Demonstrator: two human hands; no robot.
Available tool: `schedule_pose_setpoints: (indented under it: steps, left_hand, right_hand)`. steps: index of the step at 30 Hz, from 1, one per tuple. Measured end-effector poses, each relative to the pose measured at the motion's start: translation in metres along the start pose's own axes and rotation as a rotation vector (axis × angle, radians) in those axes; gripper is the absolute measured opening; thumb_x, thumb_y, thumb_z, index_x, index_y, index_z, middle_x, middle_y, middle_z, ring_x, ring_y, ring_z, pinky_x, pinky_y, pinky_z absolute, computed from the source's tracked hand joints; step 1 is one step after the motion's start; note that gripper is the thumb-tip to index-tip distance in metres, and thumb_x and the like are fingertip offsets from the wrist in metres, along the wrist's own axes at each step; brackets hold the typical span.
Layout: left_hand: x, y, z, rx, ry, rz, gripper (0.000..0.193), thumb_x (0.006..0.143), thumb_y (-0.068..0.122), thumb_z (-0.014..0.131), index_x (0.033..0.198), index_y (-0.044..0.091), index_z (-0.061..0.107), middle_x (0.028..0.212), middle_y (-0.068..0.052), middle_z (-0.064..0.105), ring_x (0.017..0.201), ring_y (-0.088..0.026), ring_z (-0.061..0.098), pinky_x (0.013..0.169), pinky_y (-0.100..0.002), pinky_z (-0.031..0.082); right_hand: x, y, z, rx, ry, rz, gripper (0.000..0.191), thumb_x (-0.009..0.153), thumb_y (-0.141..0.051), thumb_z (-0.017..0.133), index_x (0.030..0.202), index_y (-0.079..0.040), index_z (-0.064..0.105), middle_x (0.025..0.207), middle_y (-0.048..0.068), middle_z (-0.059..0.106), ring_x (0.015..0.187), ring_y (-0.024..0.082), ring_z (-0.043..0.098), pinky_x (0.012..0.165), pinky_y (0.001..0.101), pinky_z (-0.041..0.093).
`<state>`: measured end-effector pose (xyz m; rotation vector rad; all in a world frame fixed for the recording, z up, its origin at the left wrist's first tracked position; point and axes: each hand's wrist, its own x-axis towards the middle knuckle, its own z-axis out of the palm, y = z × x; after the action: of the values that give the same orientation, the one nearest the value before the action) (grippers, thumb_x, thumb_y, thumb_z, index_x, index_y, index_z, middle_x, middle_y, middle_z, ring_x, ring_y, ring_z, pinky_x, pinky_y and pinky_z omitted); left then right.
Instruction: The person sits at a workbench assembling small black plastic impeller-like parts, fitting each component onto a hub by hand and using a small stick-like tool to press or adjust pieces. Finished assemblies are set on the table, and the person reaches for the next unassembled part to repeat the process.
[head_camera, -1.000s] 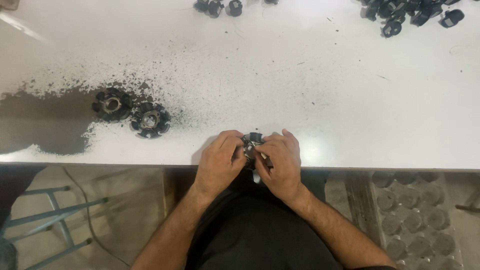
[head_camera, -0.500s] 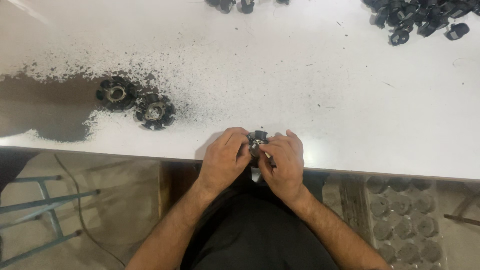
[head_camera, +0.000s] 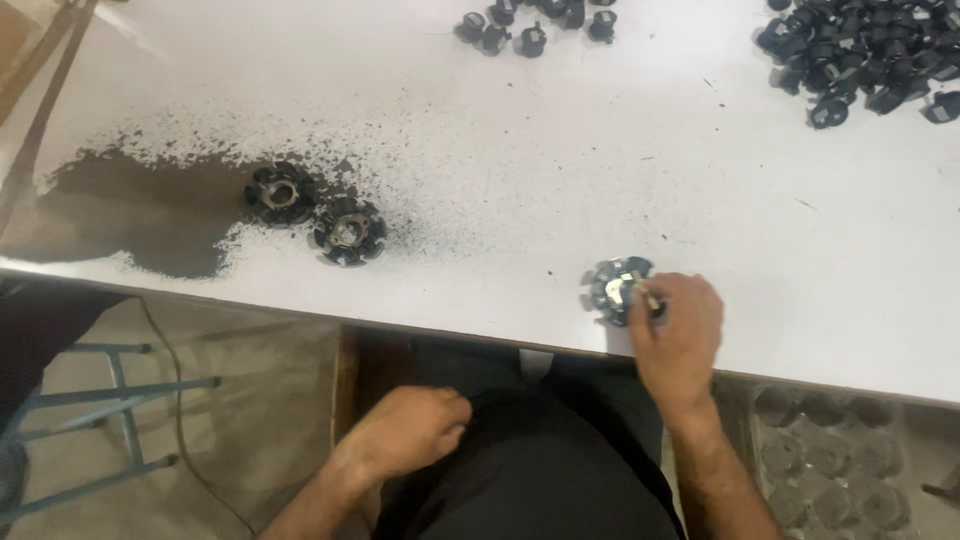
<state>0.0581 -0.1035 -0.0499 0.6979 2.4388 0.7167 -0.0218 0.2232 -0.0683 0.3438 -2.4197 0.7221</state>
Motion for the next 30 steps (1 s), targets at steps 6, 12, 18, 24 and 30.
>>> schedule_pose_setpoints:
  steps: [6, 12, 18, 24, 30]
  left_hand:
    - [-0.015, -0.052, -0.076, 0.060, 1.041, -0.354, 0.061, 0.085, 0.045, 0.078, 0.126, 0.002, 0.063, 0.122, -0.017, 0.067, 0.107, -0.032, 0.066, 0.092, -0.046, 0.055]
    - [0.052, -0.046, -0.115, 0.197, 0.840, -0.636, 0.101, 0.078, 0.054, 0.086, 0.149, -0.002, 0.040, 0.130, -0.026, 0.056, 0.121, -0.042, 0.052, 0.097, -0.053, 0.048]
    - [0.077, 0.005, -0.067, 0.146, 0.616, -0.044, 0.106, 0.070, 0.041, 0.090, 0.151, 0.000, 0.035, 0.142, -0.022, 0.051, 0.132, -0.039, 0.046, 0.112, -0.054, 0.033]
    - [0.081, 0.040, -0.046, 0.072, 0.500, 0.142, 0.105, 0.070, 0.039, 0.090, 0.153, 0.006, 0.035, 0.148, -0.019, 0.047, 0.137, -0.039, 0.042, 0.115, -0.054, 0.032]
    - [0.080, 0.056, -0.044, 0.091, 0.720, 0.247, 0.041, 0.085, 0.018, 0.080, 0.122, 0.010, 0.064, 0.147, -0.019, 0.050, 0.130, -0.038, 0.053, 0.106, -0.049, 0.048]
  right_hand:
    - [0.012, 0.048, -0.024, -0.127, 0.011, 0.145, 0.016, 0.103, -0.008, 0.075, 0.115, -0.003, 0.066, 0.113, 0.012, 0.068, 0.108, 0.032, 0.061, 0.097, 0.0466, 0.047]
    - [0.003, 0.036, -0.029, 0.020, 0.158, 0.199, 0.017, 0.103, -0.009, 0.073, 0.117, -0.003, 0.064, 0.112, 0.013, 0.067, 0.110, 0.032, 0.062, 0.097, 0.0455, 0.048]
    - [0.004, 0.042, -0.031, 0.009, 0.135, 0.188, 0.016, 0.099, -0.008, 0.074, 0.111, -0.004, 0.065, 0.107, 0.013, 0.067, 0.103, 0.032, 0.064, 0.091, 0.0439, 0.051]
    - [-0.002, 0.042, -0.034, 0.125, 0.269, 0.171, 0.018, 0.103, -0.003, 0.072, 0.118, 0.000, 0.062, 0.110, 0.014, 0.066, 0.107, 0.029, 0.066, 0.115, 0.0474, 0.049]
    - [-0.014, -0.002, -0.021, 0.309, 0.265, 0.098, 0.019, 0.100, 0.001, 0.064, 0.118, -0.004, 0.058, 0.115, 0.013, 0.065, 0.113, 0.027, 0.065, 0.122, 0.0511, 0.045]
